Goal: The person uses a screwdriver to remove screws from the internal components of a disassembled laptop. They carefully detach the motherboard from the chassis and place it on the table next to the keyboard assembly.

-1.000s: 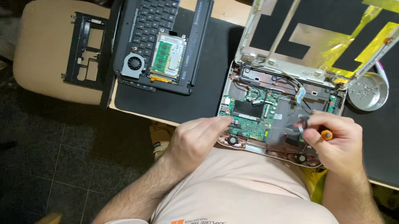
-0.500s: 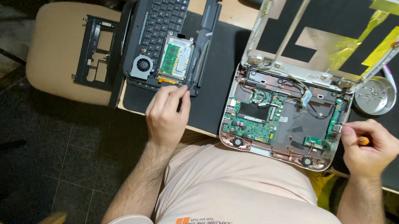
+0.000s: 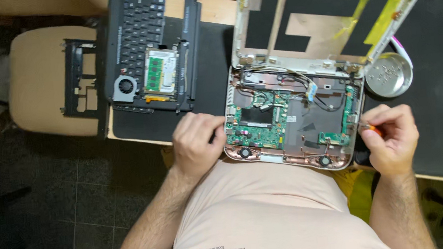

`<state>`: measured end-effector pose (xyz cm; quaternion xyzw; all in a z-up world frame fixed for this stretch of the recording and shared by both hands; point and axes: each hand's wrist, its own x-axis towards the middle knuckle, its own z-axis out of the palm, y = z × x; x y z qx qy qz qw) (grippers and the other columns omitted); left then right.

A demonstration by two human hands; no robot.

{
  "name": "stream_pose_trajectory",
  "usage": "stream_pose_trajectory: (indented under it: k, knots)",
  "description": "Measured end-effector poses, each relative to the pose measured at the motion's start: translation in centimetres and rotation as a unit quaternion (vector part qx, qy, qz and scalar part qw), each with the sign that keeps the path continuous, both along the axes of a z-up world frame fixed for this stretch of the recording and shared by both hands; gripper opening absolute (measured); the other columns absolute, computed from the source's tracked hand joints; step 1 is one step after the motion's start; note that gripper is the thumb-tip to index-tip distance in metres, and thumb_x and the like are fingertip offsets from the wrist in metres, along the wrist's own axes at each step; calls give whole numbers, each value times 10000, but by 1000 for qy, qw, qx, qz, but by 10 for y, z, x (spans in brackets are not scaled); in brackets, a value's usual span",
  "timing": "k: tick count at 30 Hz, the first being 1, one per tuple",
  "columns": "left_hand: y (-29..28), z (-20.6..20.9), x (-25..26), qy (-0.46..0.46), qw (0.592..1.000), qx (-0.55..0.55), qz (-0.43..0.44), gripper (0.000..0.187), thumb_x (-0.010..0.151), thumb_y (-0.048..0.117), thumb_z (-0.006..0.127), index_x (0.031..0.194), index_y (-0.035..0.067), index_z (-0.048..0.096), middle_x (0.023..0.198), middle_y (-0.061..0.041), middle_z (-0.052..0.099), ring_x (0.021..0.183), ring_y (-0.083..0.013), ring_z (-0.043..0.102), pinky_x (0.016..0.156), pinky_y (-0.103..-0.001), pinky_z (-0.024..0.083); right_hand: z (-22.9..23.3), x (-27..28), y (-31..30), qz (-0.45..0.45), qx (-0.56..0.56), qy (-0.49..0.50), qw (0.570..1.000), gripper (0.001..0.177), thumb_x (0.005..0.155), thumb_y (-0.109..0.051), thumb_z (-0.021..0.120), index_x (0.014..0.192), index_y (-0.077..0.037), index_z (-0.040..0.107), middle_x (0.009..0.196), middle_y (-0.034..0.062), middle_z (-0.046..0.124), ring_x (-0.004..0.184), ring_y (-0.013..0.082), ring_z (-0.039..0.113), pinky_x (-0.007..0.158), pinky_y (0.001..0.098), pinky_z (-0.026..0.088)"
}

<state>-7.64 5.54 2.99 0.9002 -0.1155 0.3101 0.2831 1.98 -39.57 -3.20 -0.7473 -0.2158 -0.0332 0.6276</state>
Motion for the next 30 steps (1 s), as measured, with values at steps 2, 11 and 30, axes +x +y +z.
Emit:
stream_pose_trajectory:
  k: [2, 11, 30]
  knots:
    - [-15, -2, 3, 11, 999, -14, -32, 195, 1015, -97, 766, 1140, 43, 821, 1028, -120, 816, 880, -330, 695, 804, -481, 531, 16, -6, 2, -6, -47, 1, 999, 156, 1155, -19, 713, 1228, -21, 576, 1044, 185, 694, 936, 244, 646, 881, 354, 504]
    - [-46, -8, 5, 73, 991, 46, -104, 99, 1064, 195, 891, 1150, 214, 843, 1198, 30, 797, 1121, -271, 712, 978, -522, 421, 57, -23, 13, -48, -65, 12, 997, 312, 995, 131, 961, 1200, 12, 757, 1152, 231, 804, 1086, 293, 806, 1074, 401, 689]
    - [-159, -20, 57, 130, 962, 44, -235, 85, 1111, 186, 780, 1139, 106, 776, 1194, -52, 705, 1158, -297, 704, 948, -461, 545, 36, -46, 35, -79, -6, -25, 997, 502, 1026, -3, 1002, 1107, -18, 506, 1086, 234, 929, 922, 292, 895, 907, 399, 683]
